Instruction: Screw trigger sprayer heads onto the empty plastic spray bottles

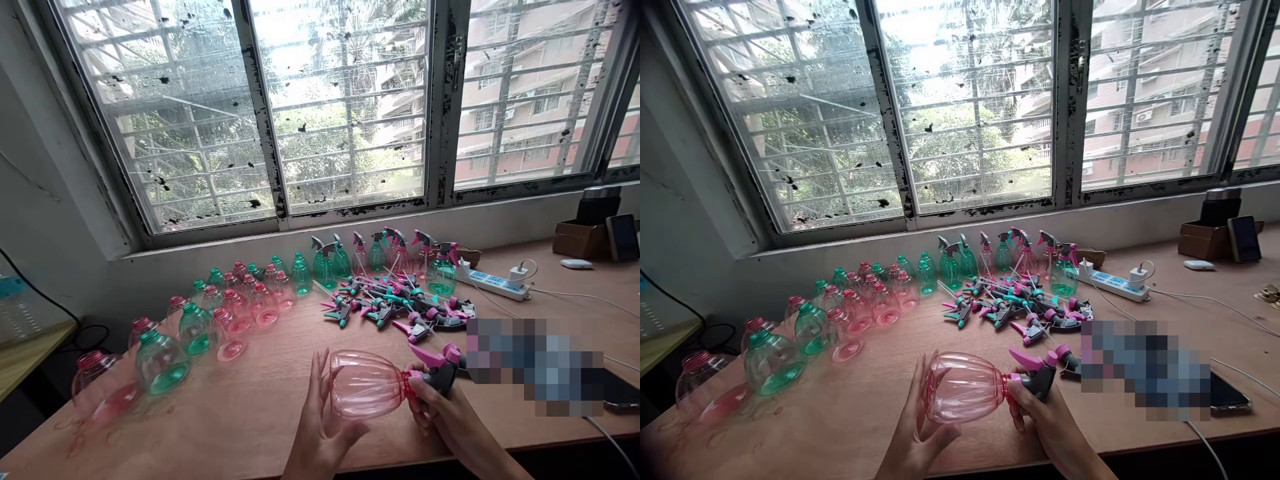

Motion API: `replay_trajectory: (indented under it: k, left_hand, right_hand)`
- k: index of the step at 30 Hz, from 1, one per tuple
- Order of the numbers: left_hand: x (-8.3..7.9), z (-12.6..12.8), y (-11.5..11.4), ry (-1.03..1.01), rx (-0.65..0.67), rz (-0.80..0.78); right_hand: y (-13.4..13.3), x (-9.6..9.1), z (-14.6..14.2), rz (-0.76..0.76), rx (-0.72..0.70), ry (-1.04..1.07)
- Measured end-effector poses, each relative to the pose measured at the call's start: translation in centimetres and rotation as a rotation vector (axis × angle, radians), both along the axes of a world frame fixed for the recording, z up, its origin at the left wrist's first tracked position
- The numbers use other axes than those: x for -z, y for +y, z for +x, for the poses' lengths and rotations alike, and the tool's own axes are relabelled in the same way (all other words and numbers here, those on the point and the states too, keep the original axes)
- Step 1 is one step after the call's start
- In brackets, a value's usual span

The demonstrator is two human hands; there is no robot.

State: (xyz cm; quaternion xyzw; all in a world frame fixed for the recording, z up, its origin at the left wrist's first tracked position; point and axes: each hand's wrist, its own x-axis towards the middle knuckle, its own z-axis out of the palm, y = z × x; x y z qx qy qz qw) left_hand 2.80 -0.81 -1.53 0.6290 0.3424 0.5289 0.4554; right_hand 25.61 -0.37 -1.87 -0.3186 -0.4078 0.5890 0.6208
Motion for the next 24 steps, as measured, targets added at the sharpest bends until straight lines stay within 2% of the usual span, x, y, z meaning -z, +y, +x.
replay_trajectory:
  k: [4, 7, 12, 16, 20, 24]
  left_hand:
    - [-0.28, -0.06, 0.12, 0.115, -0.021, 0.042]
    - [-0.17, -0.06, 0.0, 0.109, -0.009, 0.053]
    - [0.03, -0.24, -0.3, 0.043, 0.099, -0.061]
    - [-0.41, -0.29, -0.26, 0.003, 0.118, -0.117]
    - [-0.72, -0.12, -0.11, 0.052, 0.076, -0.041]
    - [-0.33, -0.18, -0.06, 0.06, 0.094, -0.031]
  right_hand:
    - [0.15, 0.17, 0.07, -0.006, -0.012, 0.048]
    - [0.22, 0.33, 0.06, -0.015, -0.009, 0.083]
    - [0.09, 0.17, 0.03, -0.029, 0.002, 0.065]
    - [0.04, 0.09, -0.01, -0.042, 0.007, 0.031]
    - [0.11, 0.18, -0.01, -0.045, 0.017, 0.04]
    - [0.09, 0.21, 0.0, -0.048, 0.013, 0.032]
